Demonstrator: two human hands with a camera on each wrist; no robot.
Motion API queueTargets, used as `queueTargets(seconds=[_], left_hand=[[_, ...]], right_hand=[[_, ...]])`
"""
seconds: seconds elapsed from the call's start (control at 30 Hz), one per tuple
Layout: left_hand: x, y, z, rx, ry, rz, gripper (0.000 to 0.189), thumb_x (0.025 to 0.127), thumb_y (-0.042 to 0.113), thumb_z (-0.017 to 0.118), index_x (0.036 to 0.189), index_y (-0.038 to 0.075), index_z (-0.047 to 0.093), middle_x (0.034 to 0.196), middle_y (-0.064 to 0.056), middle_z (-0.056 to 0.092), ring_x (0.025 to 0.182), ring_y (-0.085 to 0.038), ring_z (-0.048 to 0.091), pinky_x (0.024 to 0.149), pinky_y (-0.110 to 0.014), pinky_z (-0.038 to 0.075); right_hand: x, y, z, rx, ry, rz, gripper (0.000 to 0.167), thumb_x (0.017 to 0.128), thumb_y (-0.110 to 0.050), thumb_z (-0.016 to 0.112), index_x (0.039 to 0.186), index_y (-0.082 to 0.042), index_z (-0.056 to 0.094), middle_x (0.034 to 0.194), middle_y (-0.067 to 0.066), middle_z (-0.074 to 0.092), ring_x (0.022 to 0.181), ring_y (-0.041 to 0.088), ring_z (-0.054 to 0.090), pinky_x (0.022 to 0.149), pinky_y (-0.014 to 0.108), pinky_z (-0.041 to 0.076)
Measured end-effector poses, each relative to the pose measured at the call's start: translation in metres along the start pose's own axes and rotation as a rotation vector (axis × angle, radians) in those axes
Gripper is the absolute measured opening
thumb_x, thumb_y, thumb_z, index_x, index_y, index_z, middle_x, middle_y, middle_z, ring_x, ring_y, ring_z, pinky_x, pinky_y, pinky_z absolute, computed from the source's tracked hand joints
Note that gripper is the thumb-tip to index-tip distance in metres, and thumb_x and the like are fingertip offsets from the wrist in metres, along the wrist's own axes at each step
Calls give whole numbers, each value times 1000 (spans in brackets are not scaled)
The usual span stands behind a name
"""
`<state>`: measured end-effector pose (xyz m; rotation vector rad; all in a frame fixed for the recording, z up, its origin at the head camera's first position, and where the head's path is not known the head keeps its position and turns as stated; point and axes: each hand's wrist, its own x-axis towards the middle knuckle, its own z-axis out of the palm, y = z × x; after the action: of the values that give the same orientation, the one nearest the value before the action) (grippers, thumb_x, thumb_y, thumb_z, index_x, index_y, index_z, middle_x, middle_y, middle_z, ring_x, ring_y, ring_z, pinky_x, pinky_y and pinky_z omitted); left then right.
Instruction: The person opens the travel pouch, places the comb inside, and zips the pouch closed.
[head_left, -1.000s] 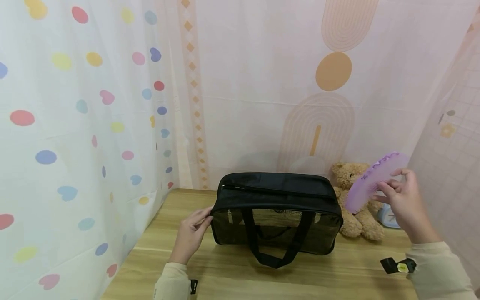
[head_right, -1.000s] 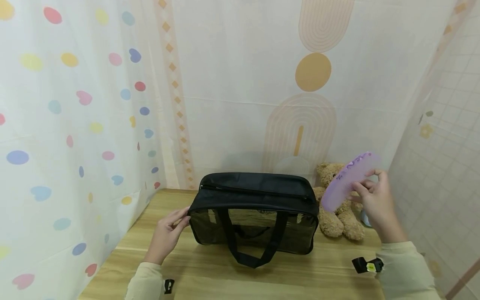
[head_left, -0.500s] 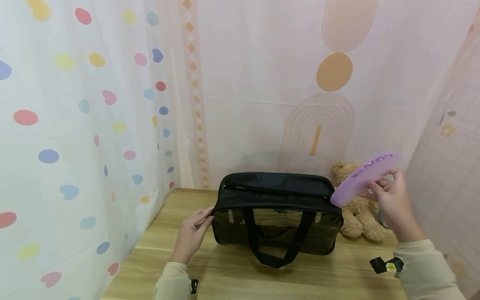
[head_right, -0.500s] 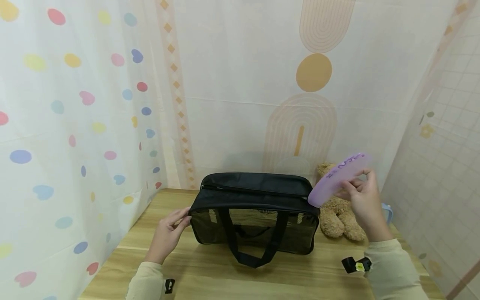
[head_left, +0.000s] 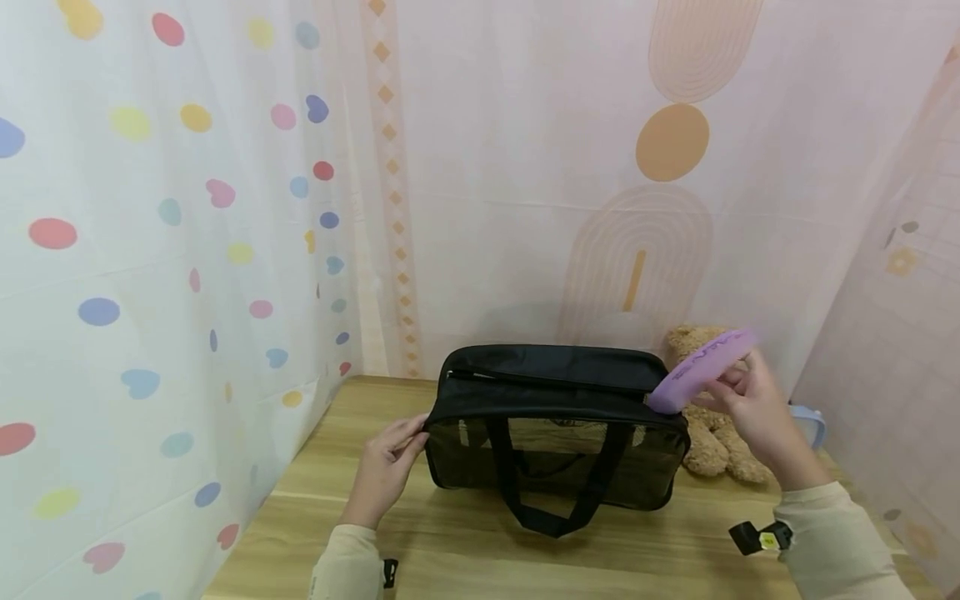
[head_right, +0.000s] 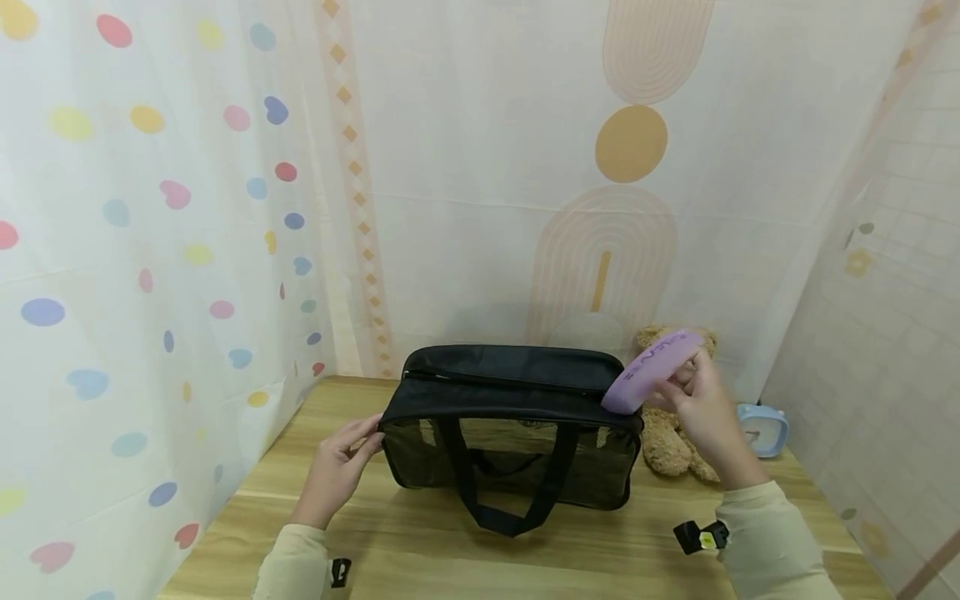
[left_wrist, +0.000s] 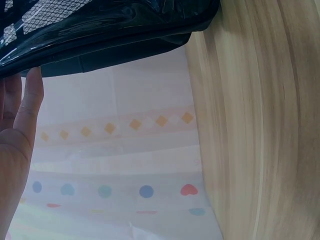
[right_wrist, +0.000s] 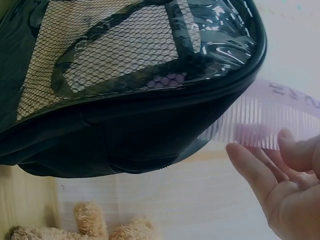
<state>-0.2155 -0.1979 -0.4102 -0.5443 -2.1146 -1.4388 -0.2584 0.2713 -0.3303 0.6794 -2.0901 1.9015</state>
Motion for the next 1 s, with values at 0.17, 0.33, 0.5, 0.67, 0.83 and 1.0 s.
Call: queueTargets(seconds=[0.17,0.33,0.5,0.67,0.83,1.0], left_hand=[[-1,1,0,7,0,-8,30,96,-11,62,124,-3,70,114,-17,71,104,-8,66,85,-24,59],[-2,2,-1,15,-5,-16,31,97,-9,62,125,-3,70,116,-17,70,105,-9,66,85,-24,59],[-2,2,-1,16,-7,-27,30,97,-8,62,126,-3,70,116,-16,70,105,-10,67,85,-23,58],[-2,1,-1,20,-5,-32,30,96,-8,62,125,-2,70,115,-16,71,104,-11,67,85,-23,58],[-2,2,-1,16,-8,-28,31,97,-9,62,126,-2,70,116,-16,70,105,-12,67,85,-23,58],[-2,1,0,13,-14,-22,30,97,-8,62,126,-2,70,117,-16,70,107,-12,67,85,-24,58]], right_hand=[[0,3,3,-17,-83,20,43,102,13,46,133,-15,40,110,-3,71,101,12,70,81,34,61],[-1,6,6,-72,-120,51,40,103,10,46,135,-13,38,112,-5,70,102,10,69,82,34,61],[-3,8,8,-105,-124,94,33,104,10,43,131,-5,30,113,-11,64,104,2,65,83,32,61],[-5,8,9,-137,-126,134,16,106,8,41,116,3,29,109,1,59,99,6,63,83,28,61],[-7,9,11,-194,-135,164,13,108,2,40,116,3,29,113,13,56,103,12,62,85,29,60],[-7,8,12,-228,-119,153,12,108,3,41,115,4,31,116,21,54,104,12,61,84,28,60]])
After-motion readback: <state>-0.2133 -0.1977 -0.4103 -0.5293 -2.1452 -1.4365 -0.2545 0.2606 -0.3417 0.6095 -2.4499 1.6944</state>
